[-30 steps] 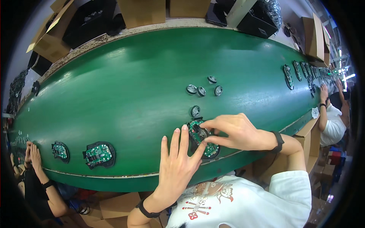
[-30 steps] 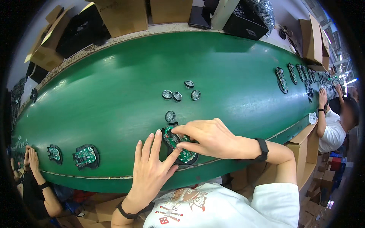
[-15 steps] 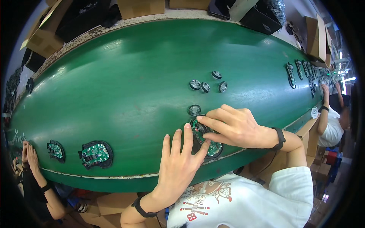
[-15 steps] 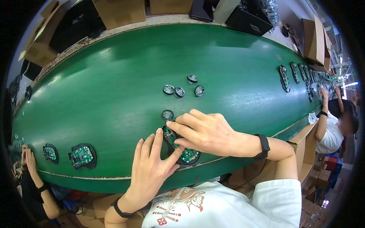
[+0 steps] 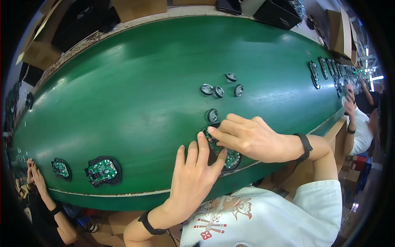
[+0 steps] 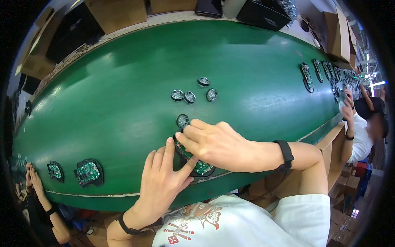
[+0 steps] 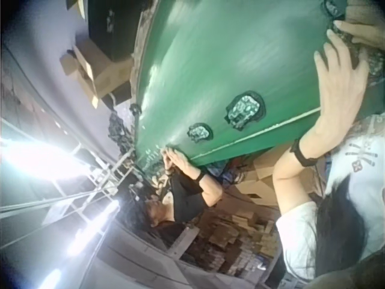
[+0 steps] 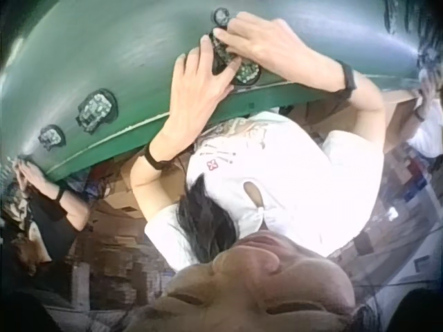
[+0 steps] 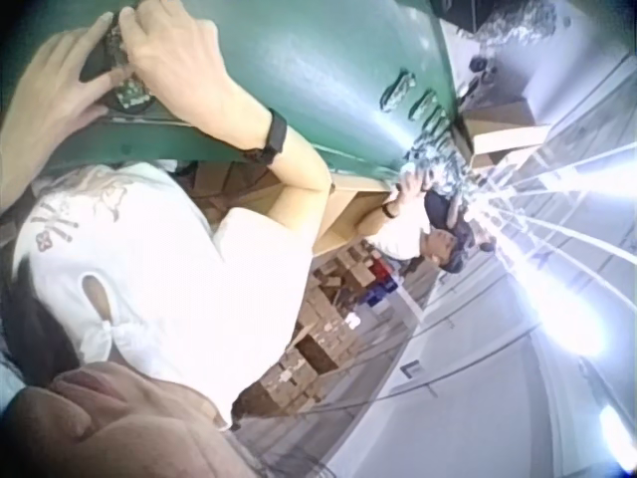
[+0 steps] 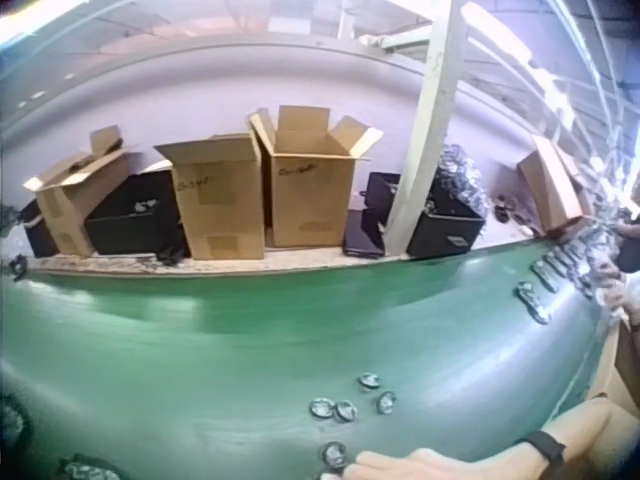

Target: The person assembles small electronic devices on a green table by placing circular components onto circuit boards. They repeatedly pick up components from a blue bin and attach them to the boards, then move the completed units aside.

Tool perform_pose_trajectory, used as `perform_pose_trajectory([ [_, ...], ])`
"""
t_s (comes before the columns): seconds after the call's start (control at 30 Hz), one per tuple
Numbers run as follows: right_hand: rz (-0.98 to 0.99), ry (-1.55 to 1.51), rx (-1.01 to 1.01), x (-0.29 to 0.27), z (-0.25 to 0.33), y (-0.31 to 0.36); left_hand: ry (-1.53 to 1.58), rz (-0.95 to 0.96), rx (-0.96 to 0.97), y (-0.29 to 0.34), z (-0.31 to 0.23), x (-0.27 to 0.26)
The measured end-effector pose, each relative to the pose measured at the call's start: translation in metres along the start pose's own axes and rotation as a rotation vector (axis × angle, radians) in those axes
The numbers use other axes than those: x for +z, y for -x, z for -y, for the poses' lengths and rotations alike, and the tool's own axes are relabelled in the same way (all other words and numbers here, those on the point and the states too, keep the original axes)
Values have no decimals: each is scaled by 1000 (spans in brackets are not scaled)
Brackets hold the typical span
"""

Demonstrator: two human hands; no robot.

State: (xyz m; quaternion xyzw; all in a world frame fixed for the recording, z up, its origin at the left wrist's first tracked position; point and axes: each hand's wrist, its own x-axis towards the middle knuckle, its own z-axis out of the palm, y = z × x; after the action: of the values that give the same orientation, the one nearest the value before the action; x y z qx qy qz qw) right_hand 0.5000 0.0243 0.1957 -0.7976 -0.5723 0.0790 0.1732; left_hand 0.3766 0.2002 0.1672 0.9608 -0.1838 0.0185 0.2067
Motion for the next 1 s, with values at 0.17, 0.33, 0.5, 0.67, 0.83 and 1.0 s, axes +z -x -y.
perform_pose_trajectory([
  [0.17, -101, 211, -78, 14, 5, 21, -19, 0, -1, -3, 0, -4],
  [0.33, -146, 389, -50, 20, 15, 31, -16, -6, -30, -1, -3, -1],
  [0.5, -90, 331, 50, 14, 7, 16, 3, 18, 25, -9, 3, -6],
  [0.67, -253, 188, 170, -24, 10, 24, -75, 41, -62, -6, 4, -8],
  [0.83, -219, 3, 301, -12, 9, 55, -303, 139, -268, 17, -7, -20],
  [1.0, -260, -139, 315, 15, 18, 61, -359, 85, -233, 19, -5, -8],
])
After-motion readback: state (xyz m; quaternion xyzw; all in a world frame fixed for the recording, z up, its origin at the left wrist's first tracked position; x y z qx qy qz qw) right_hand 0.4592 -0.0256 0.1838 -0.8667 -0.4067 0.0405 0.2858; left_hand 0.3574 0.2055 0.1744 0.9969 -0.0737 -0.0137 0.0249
